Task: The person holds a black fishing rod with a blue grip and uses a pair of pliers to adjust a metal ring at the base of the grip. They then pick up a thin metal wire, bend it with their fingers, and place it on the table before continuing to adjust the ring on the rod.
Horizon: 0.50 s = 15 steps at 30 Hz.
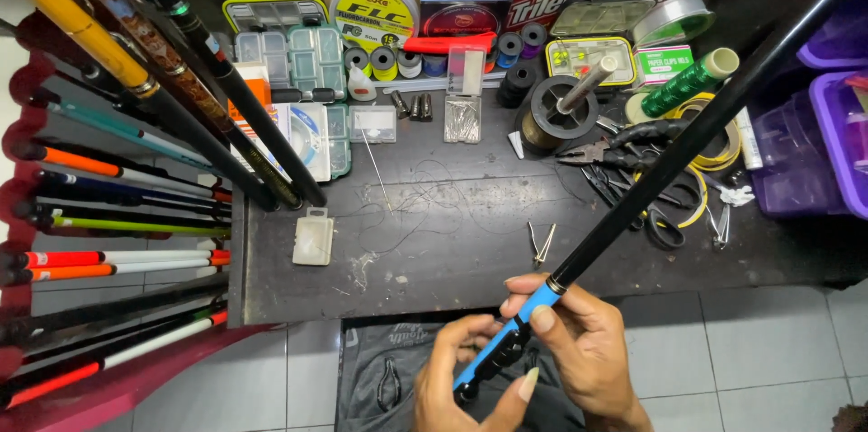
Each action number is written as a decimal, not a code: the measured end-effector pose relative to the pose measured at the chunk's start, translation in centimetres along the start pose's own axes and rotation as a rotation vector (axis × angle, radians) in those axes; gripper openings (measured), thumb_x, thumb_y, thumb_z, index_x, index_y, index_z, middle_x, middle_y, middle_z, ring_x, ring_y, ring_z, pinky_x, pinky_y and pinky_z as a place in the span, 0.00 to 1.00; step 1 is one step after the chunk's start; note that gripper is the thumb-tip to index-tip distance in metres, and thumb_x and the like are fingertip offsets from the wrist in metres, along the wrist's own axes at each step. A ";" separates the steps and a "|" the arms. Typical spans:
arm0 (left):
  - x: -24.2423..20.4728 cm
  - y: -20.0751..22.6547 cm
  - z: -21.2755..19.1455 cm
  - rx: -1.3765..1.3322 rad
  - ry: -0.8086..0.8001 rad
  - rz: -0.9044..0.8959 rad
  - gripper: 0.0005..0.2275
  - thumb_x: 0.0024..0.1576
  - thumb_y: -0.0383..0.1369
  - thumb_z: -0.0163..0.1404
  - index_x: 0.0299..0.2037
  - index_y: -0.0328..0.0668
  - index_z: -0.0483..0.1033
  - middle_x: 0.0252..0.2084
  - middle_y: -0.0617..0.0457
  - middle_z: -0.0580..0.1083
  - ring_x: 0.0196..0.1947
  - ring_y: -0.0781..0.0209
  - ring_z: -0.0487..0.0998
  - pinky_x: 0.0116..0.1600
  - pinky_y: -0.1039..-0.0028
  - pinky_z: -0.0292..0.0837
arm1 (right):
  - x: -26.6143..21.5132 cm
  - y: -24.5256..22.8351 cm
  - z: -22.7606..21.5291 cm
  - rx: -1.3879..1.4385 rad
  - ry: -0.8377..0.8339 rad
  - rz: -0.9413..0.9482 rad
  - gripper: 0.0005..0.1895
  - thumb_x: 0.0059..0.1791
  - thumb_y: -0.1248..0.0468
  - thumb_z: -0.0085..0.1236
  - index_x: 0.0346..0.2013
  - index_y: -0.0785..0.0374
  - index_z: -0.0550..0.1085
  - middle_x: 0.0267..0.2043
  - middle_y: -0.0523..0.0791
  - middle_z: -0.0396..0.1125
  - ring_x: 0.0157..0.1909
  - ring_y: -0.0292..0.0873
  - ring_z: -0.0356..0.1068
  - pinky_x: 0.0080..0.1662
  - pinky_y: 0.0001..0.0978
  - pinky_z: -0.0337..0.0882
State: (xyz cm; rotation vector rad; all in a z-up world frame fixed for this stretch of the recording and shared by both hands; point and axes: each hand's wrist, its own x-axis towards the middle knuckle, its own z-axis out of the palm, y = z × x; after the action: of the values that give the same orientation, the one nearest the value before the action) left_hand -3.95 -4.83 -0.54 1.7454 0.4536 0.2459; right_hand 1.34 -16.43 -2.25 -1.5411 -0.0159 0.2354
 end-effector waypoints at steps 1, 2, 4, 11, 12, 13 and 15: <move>0.5 -0.7 -0.7 -0.001 -0.195 -0.234 0.23 0.32 0.43 0.57 0.41 0.52 0.72 0.33 0.62 0.79 0.32 0.73 0.79 0.38 0.84 0.71 | 0.0 0.3 0.1 0.014 0.022 0.015 0.20 0.40 0.56 0.51 0.36 0.72 0.72 0.27 0.49 0.71 0.31 0.39 0.70 0.34 0.25 0.71; 1.2 -1.0 -1.2 -0.002 -0.194 -0.236 0.23 0.32 0.43 0.57 0.41 0.52 0.72 0.33 0.62 0.79 0.32 0.73 0.79 0.38 0.84 0.71 | 0.1 0.2 0.4 0.012 0.020 0.017 0.20 0.40 0.56 0.51 0.36 0.72 0.72 0.27 0.49 0.71 0.31 0.39 0.70 0.34 0.25 0.71; 2.5 -1.5 -2.1 -0.097 -0.469 -0.084 0.17 0.40 0.39 0.55 0.38 0.44 0.73 0.31 0.59 0.77 0.28 0.73 0.75 0.35 0.82 0.70 | 0.2 0.1 0.8 -0.007 0.049 0.002 0.17 0.39 0.59 0.52 0.35 0.71 0.73 0.26 0.49 0.71 0.29 0.39 0.70 0.35 0.26 0.73; 2.4 -2.6 -3.2 -0.251 -0.454 -0.094 0.07 0.42 0.30 0.56 0.29 0.38 0.75 0.20 0.61 0.71 0.18 0.76 0.66 0.24 0.86 0.62 | 0.3 -0.6 1.7 -0.100 -0.141 -0.110 0.19 0.41 0.58 0.51 0.40 0.68 0.72 0.32 0.47 0.71 0.34 0.37 0.72 0.37 0.23 0.74; 2.4 -2.8 -3.4 -0.181 -0.427 -0.014 0.07 0.42 0.32 0.55 0.28 0.40 0.74 0.18 0.63 0.70 0.16 0.77 0.64 0.22 0.85 0.61 | 0.4 -1.1 1.7 -0.193 -0.187 -0.185 0.25 0.43 0.49 0.44 0.41 0.66 0.71 0.34 0.46 0.71 0.37 0.38 0.71 0.40 0.25 0.72; 2.3 -3.0 -3.7 -0.111 -0.400 0.065 0.07 0.42 0.34 0.55 0.27 0.41 0.74 0.17 0.64 0.68 0.13 0.77 0.61 0.19 0.85 0.59 | 0.5 -1.5 1.7 -0.286 -0.233 -0.259 0.32 0.44 0.40 0.37 0.42 0.65 0.70 0.36 0.45 0.72 0.40 0.39 0.71 0.42 0.26 0.71; 2.1 -3.6 -4.2 -0.086 -0.359 0.076 0.07 0.41 0.34 0.56 0.25 0.41 0.74 0.15 0.64 0.67 0.12 0.76 0.61 0.19 0.85 0.58 | 0.8 -1.4 1.0 -0.282 -0.193 -0.262 0.29 0.44 0.44 0.38 0.41 0.67 0.70 0.36 0.47 0.71 0.37 0.38 0.71 0.40 0.24 0.71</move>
State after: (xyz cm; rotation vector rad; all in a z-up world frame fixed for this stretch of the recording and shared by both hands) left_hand -4.38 0.40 -3.22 1.6797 0.1141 0.0027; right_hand 2.19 -15.29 -0.99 -1.7711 -0.4159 0.1777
